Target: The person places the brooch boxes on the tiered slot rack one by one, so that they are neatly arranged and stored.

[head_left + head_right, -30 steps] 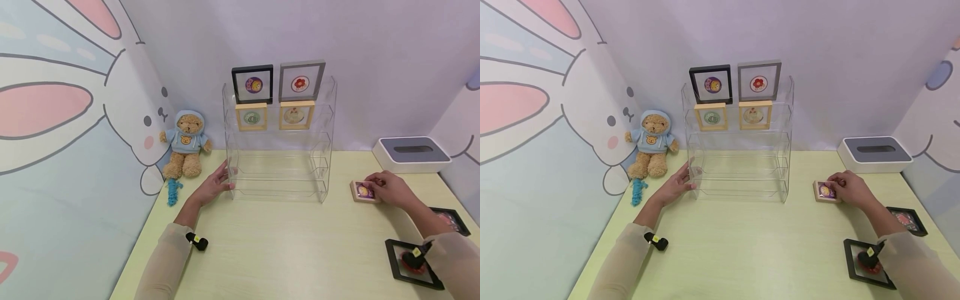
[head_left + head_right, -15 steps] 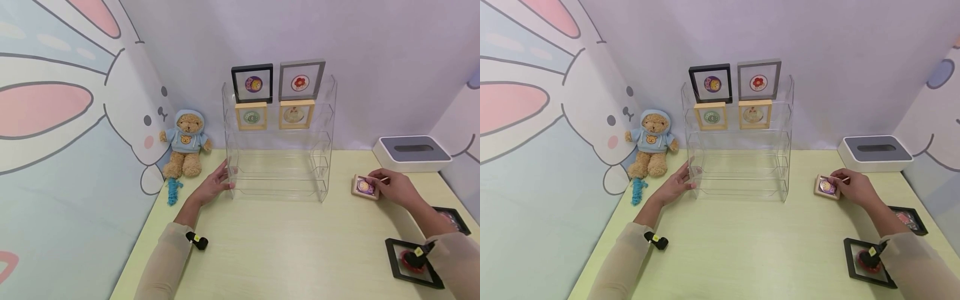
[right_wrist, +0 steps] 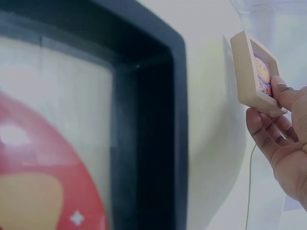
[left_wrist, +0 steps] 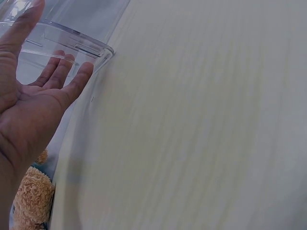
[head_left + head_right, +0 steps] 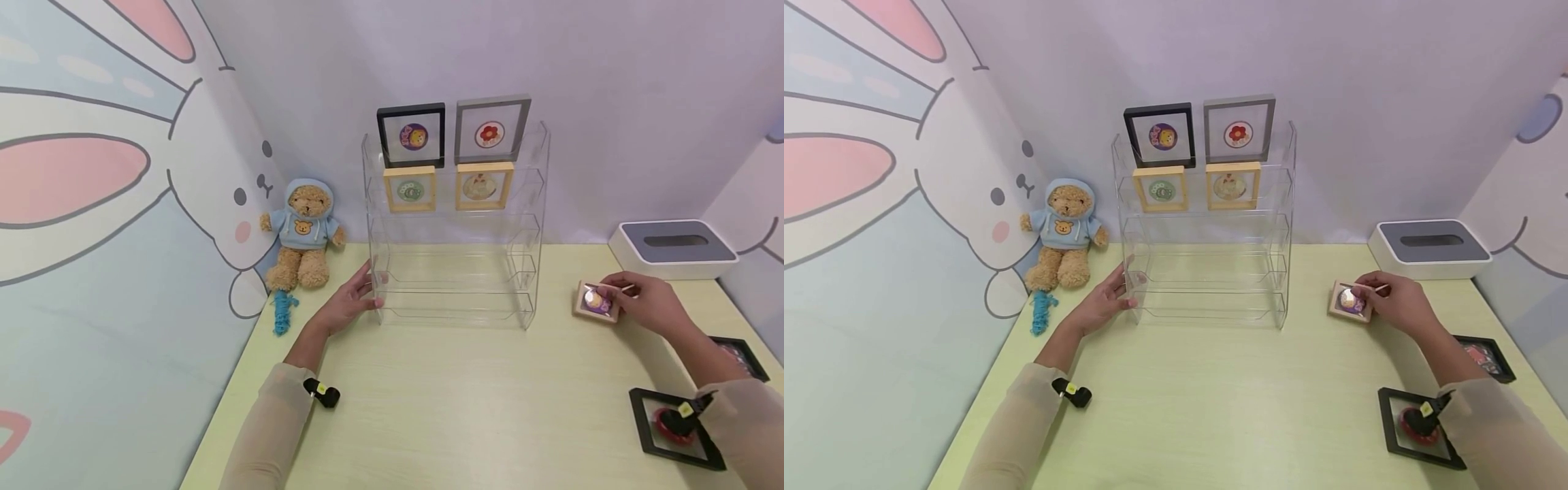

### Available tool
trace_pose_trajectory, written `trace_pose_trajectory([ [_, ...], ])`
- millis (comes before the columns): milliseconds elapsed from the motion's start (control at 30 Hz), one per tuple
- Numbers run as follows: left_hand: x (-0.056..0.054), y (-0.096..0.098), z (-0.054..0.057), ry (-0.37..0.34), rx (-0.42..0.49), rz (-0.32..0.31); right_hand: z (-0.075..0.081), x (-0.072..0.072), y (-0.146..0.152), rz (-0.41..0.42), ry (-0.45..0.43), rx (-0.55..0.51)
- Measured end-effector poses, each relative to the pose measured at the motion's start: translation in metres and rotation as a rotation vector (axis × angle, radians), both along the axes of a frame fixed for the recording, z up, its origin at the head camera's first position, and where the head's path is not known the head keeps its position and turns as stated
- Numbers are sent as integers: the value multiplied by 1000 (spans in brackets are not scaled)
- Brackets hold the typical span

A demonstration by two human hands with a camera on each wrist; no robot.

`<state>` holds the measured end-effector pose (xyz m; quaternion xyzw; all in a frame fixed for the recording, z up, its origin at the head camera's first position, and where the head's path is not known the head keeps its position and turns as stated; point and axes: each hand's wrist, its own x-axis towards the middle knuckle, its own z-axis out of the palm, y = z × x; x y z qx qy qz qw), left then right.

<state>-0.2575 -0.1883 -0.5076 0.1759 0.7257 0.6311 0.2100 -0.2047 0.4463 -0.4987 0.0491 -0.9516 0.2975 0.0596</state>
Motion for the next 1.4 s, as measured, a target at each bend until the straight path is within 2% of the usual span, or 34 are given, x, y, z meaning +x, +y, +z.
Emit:
trace_pose_trajectory([
  [200,0,0,0,4,-5,1,11,2,-4,-36,63,-27],
  [400,1,0,0,0,-5,9,22,2,-9,-67,73,-71],
  [633,2,0,0,-4,1,4,33,2,-14,-64,112,-107],
  [733,1,0,0,-2,2,3,44,2,-18,-64,187,-134],
  [933,2,0,1,17,-13,9,73,1,-35,-29,425,-182],
  [1100,3,0,1,24,-10,5,100,3,-55,17,560,-181],
  [1233,3,0,1,22,-3,2,116,4,-71,35,615,-161],
  [1400,2,0,1,17,-6,1,131,6,-90,51,618,-152],
])
